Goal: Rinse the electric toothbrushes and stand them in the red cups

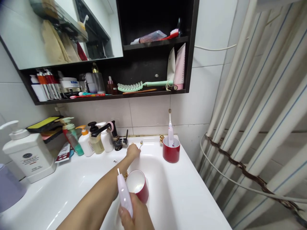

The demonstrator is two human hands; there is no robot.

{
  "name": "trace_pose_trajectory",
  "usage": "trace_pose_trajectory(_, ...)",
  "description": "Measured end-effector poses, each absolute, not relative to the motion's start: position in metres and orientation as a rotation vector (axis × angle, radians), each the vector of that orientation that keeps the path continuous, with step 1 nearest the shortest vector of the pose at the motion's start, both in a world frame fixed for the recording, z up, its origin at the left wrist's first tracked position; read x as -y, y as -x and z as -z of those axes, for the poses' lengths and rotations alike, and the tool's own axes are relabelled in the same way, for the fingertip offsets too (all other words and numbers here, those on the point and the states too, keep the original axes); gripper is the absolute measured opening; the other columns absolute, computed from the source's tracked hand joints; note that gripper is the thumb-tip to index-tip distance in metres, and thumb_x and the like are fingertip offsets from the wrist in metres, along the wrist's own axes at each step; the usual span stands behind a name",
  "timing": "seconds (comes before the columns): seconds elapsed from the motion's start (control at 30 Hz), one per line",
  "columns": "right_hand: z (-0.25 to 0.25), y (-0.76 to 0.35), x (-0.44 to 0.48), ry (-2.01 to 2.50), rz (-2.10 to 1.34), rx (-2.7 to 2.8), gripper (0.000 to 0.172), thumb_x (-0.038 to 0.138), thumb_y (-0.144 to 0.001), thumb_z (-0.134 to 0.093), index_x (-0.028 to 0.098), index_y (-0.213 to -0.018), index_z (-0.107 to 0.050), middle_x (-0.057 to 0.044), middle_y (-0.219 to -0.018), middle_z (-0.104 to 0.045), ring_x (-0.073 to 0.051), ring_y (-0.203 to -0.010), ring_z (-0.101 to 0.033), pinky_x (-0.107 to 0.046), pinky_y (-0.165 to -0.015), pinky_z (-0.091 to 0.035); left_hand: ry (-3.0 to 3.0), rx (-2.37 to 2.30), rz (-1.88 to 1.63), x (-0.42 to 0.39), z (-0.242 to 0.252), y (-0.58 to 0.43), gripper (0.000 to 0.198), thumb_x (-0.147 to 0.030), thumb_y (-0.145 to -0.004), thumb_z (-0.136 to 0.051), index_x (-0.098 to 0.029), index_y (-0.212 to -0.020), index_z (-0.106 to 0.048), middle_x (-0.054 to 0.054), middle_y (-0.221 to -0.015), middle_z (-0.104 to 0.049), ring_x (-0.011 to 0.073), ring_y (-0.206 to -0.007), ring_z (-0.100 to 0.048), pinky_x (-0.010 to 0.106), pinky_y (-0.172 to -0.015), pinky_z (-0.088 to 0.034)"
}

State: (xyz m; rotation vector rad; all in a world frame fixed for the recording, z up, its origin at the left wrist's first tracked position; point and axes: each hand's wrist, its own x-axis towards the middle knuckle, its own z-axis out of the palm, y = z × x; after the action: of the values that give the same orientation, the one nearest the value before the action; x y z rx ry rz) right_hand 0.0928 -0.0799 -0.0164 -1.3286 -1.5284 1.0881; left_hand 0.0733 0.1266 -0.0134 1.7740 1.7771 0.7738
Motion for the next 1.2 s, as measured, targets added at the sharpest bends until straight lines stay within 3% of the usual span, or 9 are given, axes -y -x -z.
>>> trace_pose_trajectory(0.2, 0.017, -0.095, 0.08, 1.308, -1.119, 1.48, 0.027, 0.035, -0.067, -0.038, 0.014, -0.081, -0.045, 0.003, -0.05, -0.039, -0.007, -0.042, -0.036, -0.018, -0.04, -0.03, -1.902, -1.819, -0.775, -0.126, 0.015, -0.063, 0.02, -0.026, -0.059, -0.05, -0.011, -0.072, -0.054, 0.016, -0.09, -0.053, 0.0244, -0.087, -0.047, 0.032, -0.071, -0.033)
trace_pose_trajectory(0.3, 0.014, -0.095, 0.081, 1.307, -1.22, 1.398, 0.03, 0.039, -0.068, -0.035, 0.015, -0.084, -0.042, 0.004, -0.051, -0.037, -0.005, -0.037, -0.035, -0.017, -0.036, -0.029, -1.895, -1.837, -0.827, -0.122, 0.015, -0.048, 0.021, -0.024, -0.063, -0.047, -0.013, -0.08, -0.053, 0.014, -0.1, -0.048, 0.0231, -0.096, -0.041, 0.033, -0.078, -0.029)
trace_pose_trajectory(0.47, 0.014, -0.094, 0.08, 1.331, -1.249, 1.326, 0.032, 0.041, -0.068, -0.034, 0.016, -0.088, -0.039, 0.004, -0.054, -0.037, -0.004, -0.035, -0.036, -0.017, -0.034, -0.031, -1.724, -1.811, -0.855, -0.114, 0.014, -0.033, 0.008, -0.007, -0.059, -0.047, -0.009, -0.063, -0.053, 0.018, -0.089, -0.052, 0.0245, -0.094, -0.043, 0.033, -0.077, -0.029)
trace_pose_trajectory(0.57, 0.012, -0.095, 0.08, 1.367, -1.277, 1.265, 0.029, 0.039, -0.069, -0.035, 0.017, -0.088, -0.038, 0.005, -0.053, -0.036, -0.004, -0.036, -0.035, -0.016, -0.032, -0.029, -1.563, -1.722, -0.891, -0.102, 0.008, -0.024, 0.007, -0.007, -0.059, -0.048, -0.011, -0.054, -0.05, 0.016, -0.077, -0.056, 0.0233, -0.087, -0.048, 0.031, -0.072, -0.034)
trace_pose_trajectory(0.67, 0.012, -0.094, 0.082, 1.36, -1.389, 1.19, 0.024, 0.038, -0.069, -0.035, 0.017, -0.08, -0.038, 0.005, -0.054, -0.037, -0.004, -0.036, -0.036, -0.016, -0.031, -0.028, -1.391, -1.564, -0.93, -0.078, -0.003, -0.009, 0.009, -0.017, -0.065, -0.045, -0.013, -0.058, -0.048, 0.009, -0.064, -0.056, 0.0168, -0.07, -0.054, 0.026, -0.061, -0.04)
trace_pose_trajectory(0.8, 0.015, -0.088, 0.086, 1.271, -1.512, 1.19, 0.024, 0.041, -0.069, -0.033, 0.018, -0.074, -0.035, 0.005, -0.054, -0.039, -0.004, -0.034, -0.036, -0.017, -0.029, -0.028, -1.135, -1.295, -1.003, -0.034, -0.014, 0.008, 0.014, -0.022, -0.071, -0.038, -0.012, -0.063, -0.045, 0.006, -0.062, -0.056, 0.0097, -0.056, -0.054, 0.021, -0.054, -0.042)
trace_pose_trajectory(0.97, 0.014, -0.081, 0.091, 1.242, -1.584, 1.208, 0.025, 0.043, -0.068, -0.034, 0.018, -0.067, -0.033, 0.005, -0.054, -0.04, -0.003, -0.033, -0.036, -0.016, -0.028, -0.028, -0.617, -0.885, -1.086, 0.0, -0.019, 0.009, 0.009, -0.018, -0.068, -0.042, -0.012, -0.062, -0.041, 0.005, -0.06, -0.056, 0.0083, -0.048, -0.053, 0.019, -0.047, -0.041)
trace_pose_trajectory(1.2, 0.012, -0.08, 0.091, 1.249, -1.518, 1.265, 0.027, 0.045, -0.067, -0.036, 0.017, -0.067, -0.035, 0.005, -0.054, -0.04, -0.003, -0.033, -0.035, -0.016, -0.029, -0.028, -0.554, -0.778, -1.133, 0.003, -0.013, 0.005, 0.011, -0.019, -0.066, -0.048, -0.012, -0.063, -0.04, 0.004, -0.056, -0.054, 0.0091, -0.047, -0.053, 0.019, -0.046, -0.041)
